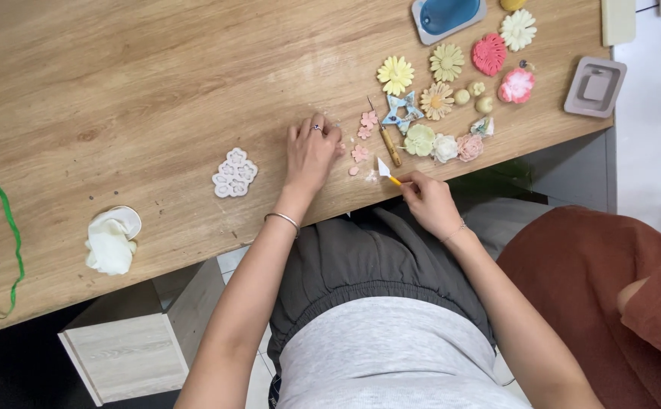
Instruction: Using small tools to shape and attach decorative wax elements to a candle.
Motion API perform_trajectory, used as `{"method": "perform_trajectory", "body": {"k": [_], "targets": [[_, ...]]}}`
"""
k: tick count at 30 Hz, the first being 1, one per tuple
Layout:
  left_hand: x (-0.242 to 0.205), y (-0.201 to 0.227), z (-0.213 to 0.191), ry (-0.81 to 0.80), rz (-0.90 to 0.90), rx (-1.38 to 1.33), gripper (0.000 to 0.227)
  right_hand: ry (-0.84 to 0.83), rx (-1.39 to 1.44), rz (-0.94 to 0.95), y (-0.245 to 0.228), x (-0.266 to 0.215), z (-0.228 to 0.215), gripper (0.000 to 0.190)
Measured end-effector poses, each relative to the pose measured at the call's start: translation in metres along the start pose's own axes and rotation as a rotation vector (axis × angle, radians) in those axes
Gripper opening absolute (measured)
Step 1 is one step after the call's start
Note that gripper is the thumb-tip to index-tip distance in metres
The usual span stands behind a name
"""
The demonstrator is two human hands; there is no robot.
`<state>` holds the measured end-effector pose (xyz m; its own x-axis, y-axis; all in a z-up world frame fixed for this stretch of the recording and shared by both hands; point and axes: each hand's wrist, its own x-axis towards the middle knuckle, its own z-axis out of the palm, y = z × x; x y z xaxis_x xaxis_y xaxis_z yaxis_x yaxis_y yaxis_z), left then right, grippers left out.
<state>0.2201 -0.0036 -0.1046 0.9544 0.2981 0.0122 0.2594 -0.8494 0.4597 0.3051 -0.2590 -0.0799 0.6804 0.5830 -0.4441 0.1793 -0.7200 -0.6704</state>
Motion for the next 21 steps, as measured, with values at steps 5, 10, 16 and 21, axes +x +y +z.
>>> {"method": "perform_trajectory", "body": {"k": [5,10,16,21], "targets": [[0.003,0.004,-0.008,-0.02,0.048,-0.005,0.023,0.003,0.044,0.004,0.006,-0.002,0.003,0.02],[0.009,0.014,-0.013,-0.123,-0.01,-0.145,0.015,0.035,0.065,0.024,0.003,0.0,-0.001,0.021],[0.065,0.013,-0.012,0.011,-0.369,-0.548,0.009,-0.003,0.064,0.008,0.002,-0.002,0.001,0.021],[0.099,-0.004,0.015,-0.039,-0.215,-0.476,0.015,0.016,0.068,-0.056,0.001,-0.003,0.001,0.021]]}}
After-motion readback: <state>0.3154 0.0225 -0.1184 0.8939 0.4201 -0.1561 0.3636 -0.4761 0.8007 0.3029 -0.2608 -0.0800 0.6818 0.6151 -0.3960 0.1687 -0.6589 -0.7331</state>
